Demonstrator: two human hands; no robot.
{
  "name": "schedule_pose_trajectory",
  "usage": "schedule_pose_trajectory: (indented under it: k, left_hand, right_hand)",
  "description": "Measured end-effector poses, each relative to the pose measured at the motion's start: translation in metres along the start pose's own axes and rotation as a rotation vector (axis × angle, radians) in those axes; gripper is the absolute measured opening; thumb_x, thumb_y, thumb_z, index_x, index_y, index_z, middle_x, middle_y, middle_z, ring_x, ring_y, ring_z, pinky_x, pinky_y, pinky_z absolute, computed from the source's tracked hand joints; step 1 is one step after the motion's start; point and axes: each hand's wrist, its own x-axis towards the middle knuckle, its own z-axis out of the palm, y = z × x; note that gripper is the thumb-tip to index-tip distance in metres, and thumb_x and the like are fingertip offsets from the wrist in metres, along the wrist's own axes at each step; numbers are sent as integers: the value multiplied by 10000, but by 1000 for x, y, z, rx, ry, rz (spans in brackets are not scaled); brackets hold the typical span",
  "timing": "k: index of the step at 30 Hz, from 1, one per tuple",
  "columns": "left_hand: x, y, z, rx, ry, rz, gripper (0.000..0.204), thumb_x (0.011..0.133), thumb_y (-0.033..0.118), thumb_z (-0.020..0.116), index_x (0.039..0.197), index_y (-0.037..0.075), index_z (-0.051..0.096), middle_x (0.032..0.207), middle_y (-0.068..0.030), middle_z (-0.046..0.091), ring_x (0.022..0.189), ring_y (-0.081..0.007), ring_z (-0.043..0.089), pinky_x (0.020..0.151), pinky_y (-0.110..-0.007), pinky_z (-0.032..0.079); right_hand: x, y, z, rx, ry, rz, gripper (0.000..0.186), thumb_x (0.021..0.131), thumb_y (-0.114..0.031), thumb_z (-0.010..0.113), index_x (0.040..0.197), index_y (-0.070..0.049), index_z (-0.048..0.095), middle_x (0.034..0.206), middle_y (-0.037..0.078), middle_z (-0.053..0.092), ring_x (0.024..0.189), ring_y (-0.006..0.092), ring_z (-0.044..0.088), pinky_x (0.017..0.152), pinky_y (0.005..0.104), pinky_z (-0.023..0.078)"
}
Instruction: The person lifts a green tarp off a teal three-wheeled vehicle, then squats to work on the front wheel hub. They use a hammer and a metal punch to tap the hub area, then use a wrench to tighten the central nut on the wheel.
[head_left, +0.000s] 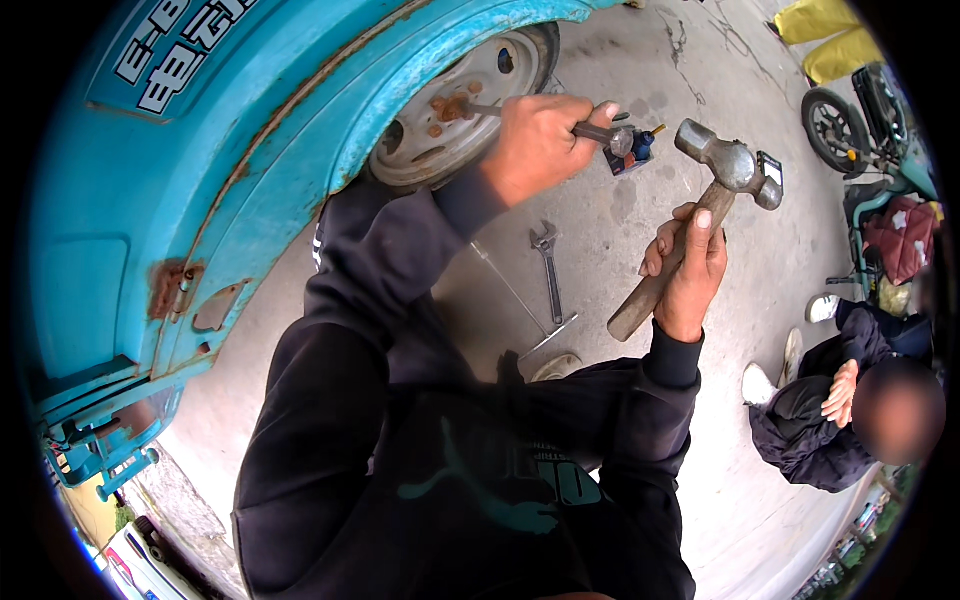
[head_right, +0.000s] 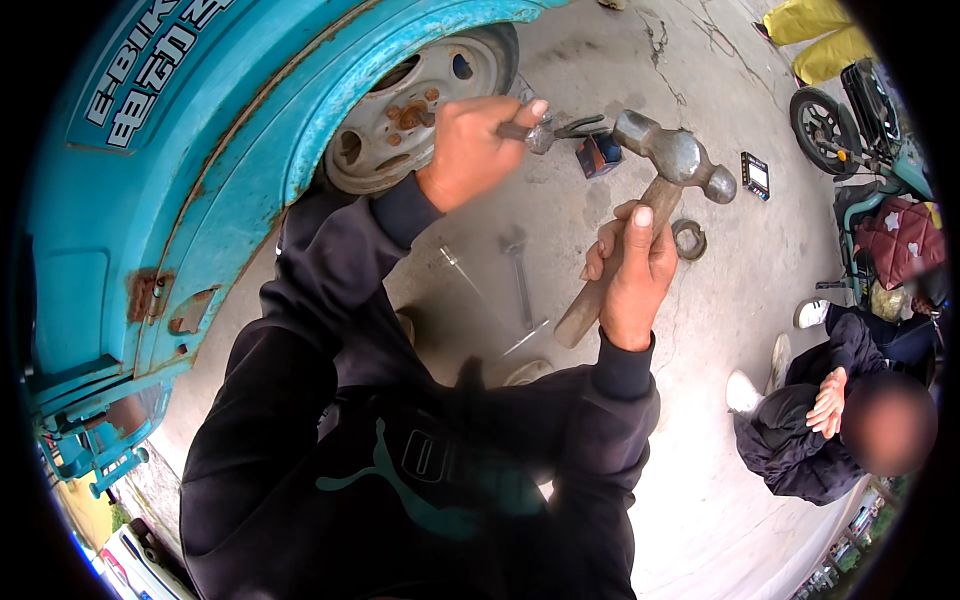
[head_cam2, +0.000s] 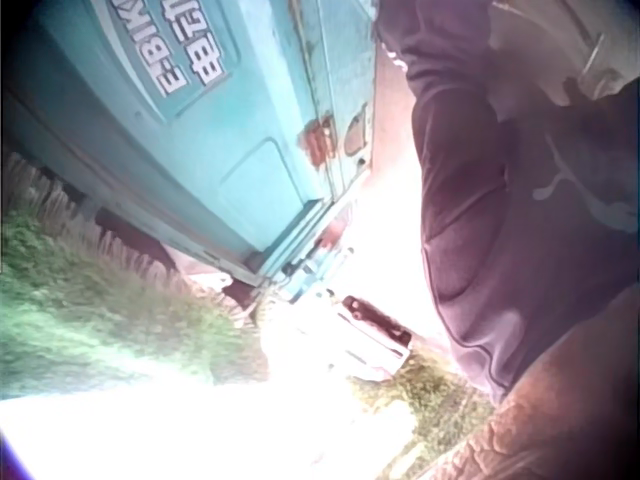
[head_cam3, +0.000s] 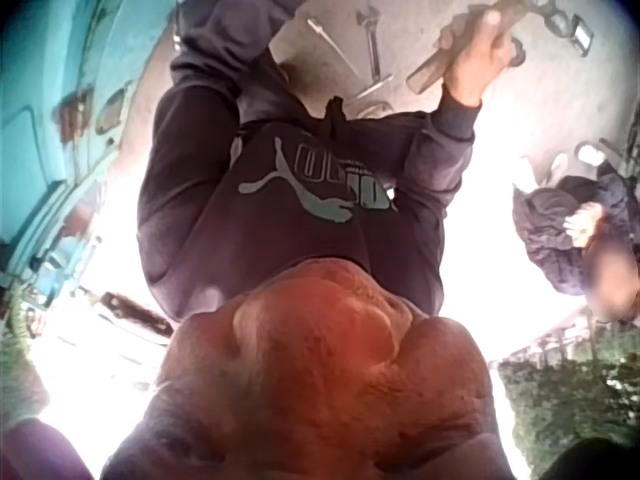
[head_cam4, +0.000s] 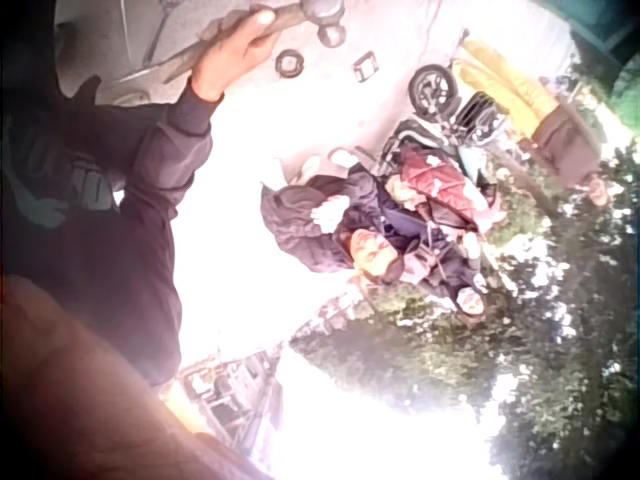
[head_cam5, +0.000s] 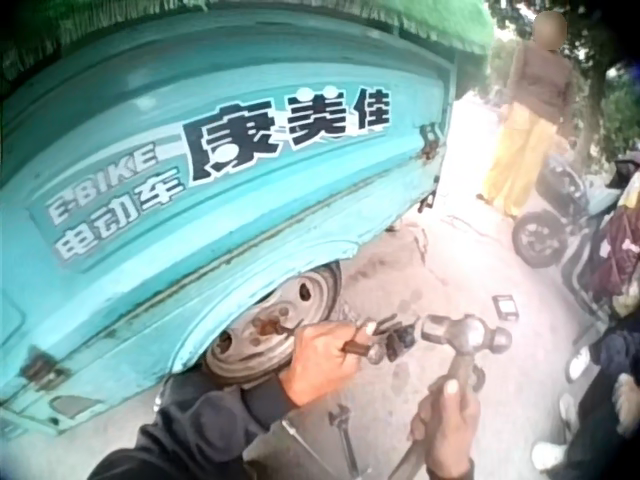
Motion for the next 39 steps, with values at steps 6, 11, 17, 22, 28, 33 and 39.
schedule_pose_trajectory:
  k: [6, 11, 17, 22, 28, 33, 39]
  left_hand:
    - [4, 3, -4, -11, -31, -35, 368, 888, 178, 722, 615, -3, 555, 554, -175, 465, 491, -364, 363, 449, -404, 334]
    - [9, 1, -6, -25, -30, -73, 277, 883, 175, 719, 686, -5, 641, 588, -193, 505, 502, -364, 368, 454, -389, 350]
    - [10, -3, -5, -22, -27, -103, 243, 870, 168, 722, 708, -3, 659, 592, -194, 512, 500, -367, 385, 456, -384, 358]
    - [3, -8, -7, -17, -20, -69, 213, 858, 153, 720, 718, 2, 669, 597, -192, 525, 498, -368, 406, 455, -383, 358]
    - [7, -8, -11, -18, 11, -91, 239, 863, 163, 723, 707, -6, 657, 584, -191, 504, 483, -350, 392, 451, -376, 353]
    - [9, -15, -14, -100, 120, -118, 305, 887, 190, 716, 684, -17, 619, 547, -162, 440, 470, -296, 318, 449, -357, 324]
    - [24, -11, -31, -209, 235, -269, 371, 919, 218, 691, 650, -14, 586, 550, -182, 417, 461, -274, 322, 438, -373, 302]
  right_hand:
    - [1, 0, 0, 0, -28, -22, 393, 1031, -410, 508, 1021, -17, 517, 678, 46, 478, 481, 122, 474, 451, 263, 415]
    - [2, -1, 3, 15, -44, -42, 388, 1033, -406, 505, 1022, -18, 515, 676, 47, 479, 478, 126, 476, 450, 266, 417]
    - [4, 0, 5, 48, -40, -32, 396, 1029, -413, 510, 1022, -17, 515, 675, 48, 482, 479, 129, 476, 453, 272, 421]
    - [5, 1, 8, 50, -41, -31, 411, 1024, -429, 514, 1023, -18, 515, 675, 48, 482, 479, 132, 473, 455, 277, 424]
    - [4, 3, 10, 8, -46, 3, 432, 1033, -447, 481, 1040, -15, 502, 662, 33, 455, 466, 110, 449, 444, 268, 441]
    - [5, 5, 13, 11, -79, -13, 410, 1025, -430, 506, 1042, -21, 512, 680, 40, 475, 480, 123, 468, 453, 270, 426]
    - [-10, -15, 18, -115, -132, -68, 448, 1017, -437, 523, 1081, 6, 532, 690, 29, 473, 534, 100, 450, 484, 245, 384]
